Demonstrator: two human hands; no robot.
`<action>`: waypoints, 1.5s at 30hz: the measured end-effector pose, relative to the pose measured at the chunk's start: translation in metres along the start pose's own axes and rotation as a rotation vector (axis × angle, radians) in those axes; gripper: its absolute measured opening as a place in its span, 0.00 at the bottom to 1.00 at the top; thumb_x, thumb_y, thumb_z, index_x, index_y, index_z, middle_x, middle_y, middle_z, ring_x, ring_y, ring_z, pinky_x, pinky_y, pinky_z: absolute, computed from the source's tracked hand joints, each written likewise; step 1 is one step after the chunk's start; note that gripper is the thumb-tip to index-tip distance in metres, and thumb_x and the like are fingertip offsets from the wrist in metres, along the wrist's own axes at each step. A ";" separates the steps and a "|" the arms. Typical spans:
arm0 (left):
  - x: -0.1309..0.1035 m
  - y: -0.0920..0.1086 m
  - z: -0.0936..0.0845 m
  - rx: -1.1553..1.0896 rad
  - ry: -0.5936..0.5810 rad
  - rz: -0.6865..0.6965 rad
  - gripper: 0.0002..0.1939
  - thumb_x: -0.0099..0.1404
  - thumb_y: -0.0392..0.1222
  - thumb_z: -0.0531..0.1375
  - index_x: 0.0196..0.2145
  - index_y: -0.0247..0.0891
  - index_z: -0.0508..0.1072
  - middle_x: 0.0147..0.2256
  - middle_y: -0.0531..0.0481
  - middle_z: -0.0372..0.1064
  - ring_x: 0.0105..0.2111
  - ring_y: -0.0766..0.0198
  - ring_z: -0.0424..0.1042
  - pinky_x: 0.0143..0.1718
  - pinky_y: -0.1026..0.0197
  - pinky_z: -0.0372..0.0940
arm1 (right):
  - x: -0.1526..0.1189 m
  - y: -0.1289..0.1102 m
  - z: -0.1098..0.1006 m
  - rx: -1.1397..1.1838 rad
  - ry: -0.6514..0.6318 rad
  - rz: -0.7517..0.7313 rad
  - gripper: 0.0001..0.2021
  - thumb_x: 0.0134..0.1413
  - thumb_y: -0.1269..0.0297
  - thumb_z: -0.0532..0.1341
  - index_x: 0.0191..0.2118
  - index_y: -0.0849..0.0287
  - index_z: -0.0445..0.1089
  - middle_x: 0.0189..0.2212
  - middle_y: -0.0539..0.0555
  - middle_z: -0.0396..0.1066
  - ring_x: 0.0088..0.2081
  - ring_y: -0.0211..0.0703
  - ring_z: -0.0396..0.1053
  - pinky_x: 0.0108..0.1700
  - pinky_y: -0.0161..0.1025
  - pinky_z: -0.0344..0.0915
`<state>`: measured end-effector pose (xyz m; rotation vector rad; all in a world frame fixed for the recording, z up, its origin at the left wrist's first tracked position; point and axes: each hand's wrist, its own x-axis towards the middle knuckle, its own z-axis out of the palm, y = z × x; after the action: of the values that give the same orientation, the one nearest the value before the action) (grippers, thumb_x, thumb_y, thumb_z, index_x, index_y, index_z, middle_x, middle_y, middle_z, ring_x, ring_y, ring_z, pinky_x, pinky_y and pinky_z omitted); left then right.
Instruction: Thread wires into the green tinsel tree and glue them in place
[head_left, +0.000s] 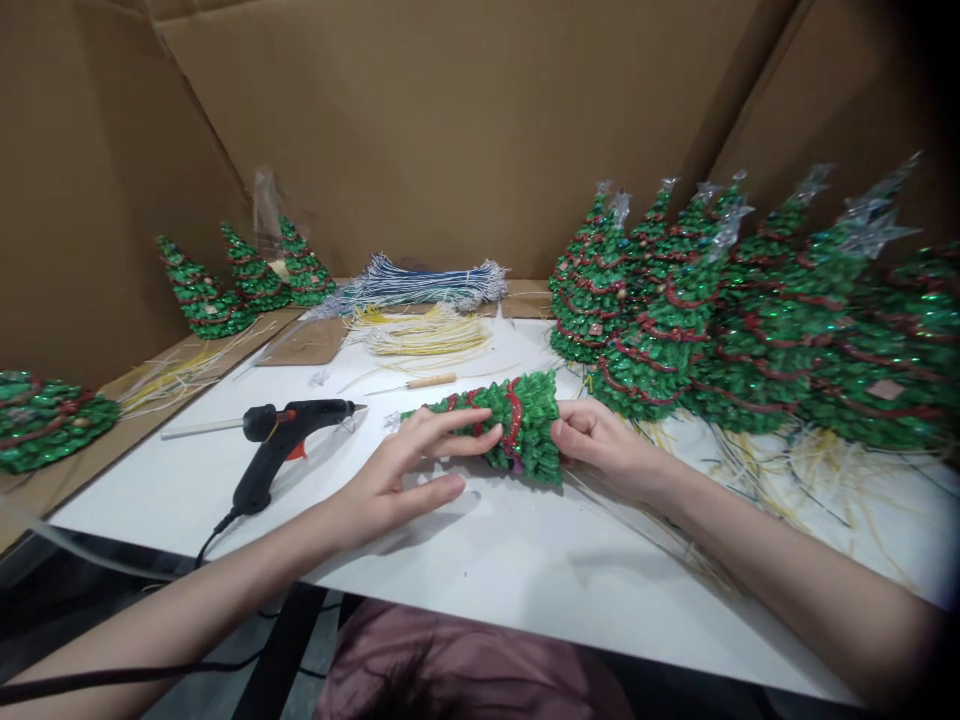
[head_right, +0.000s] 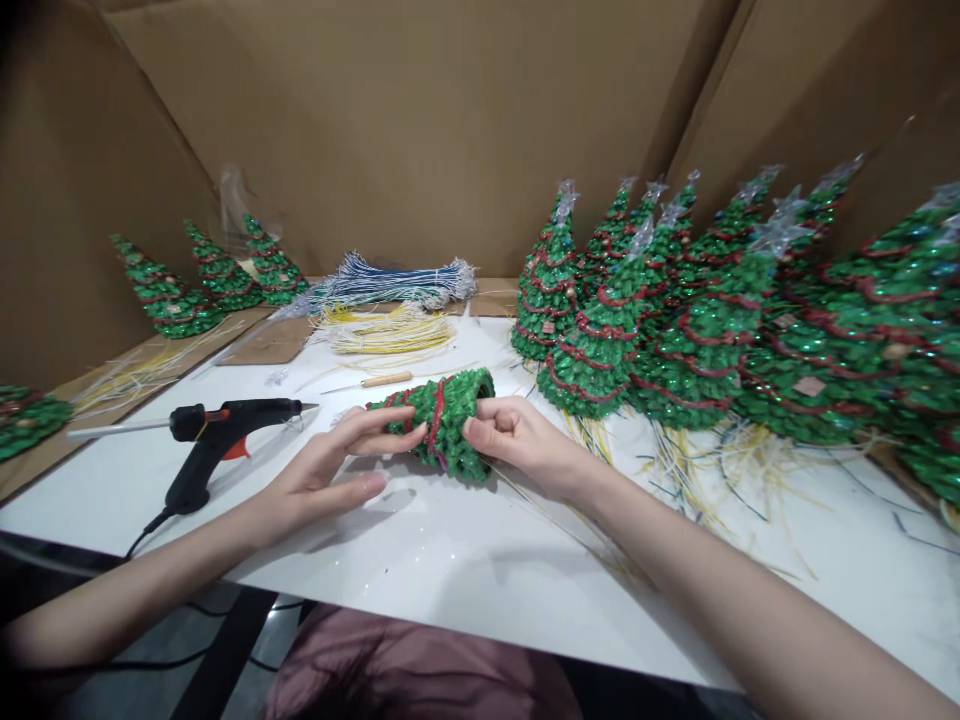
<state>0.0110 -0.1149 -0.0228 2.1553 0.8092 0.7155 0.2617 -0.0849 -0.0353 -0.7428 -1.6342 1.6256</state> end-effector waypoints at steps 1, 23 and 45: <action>0.000 0.000 0.000 0.017 -0.007 0.002 0.28 0.67 0.42 0.55 0.62 0.48 0.52 0.55 0.46 0.65 0.59 0.52 0.58 0.58 0.43 0.45 | 0.000 0.000 0.000 0.000 0.001 -0.002 0.24 0.46 0.43 0.63 0.24 0.61 0.59 0.18 0.46 0.55 0.20 0.30 0.50 0.22 0.32 0.44; 0.000 0.002 0.001 0.251 0.066 0.192 0.30 0.66 0.37 0.54 0.63 0.42 0.49 0.55 0.44 0.66 0.45 0.57 0.64 0.49 0.52 0.53 | 0.001 0.004 -0.001 0.059 0.025 0.038 0.24 0.42 0.43 0.66 0.27 0.61 0.62 0.19 0.47 0.59 0.19 0.30 0.52 0.21 0.31 0.45; 0.062 0.009 -0.020 0.381 0.223 0.283 0.26 0.58 0.49 0.63 0.54 0.44 0.67 0.50 0.46 0.70 0.46 0.55 0.64 0.49 0.54 0.56 | 0.002 0.004 0.000 0.191 -0.008 0.061 0.22 0.42 0.48 0.68 0.35 0.64 0.69 0.28 0.54 0.71 0.28 0.38 0.67 0.31 0.34 0.61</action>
<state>0.0403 -0.0666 0.0114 2.6002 0.8137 1.0275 0.2606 -0.0829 -0.0390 -0.6939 -1.4489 1.8009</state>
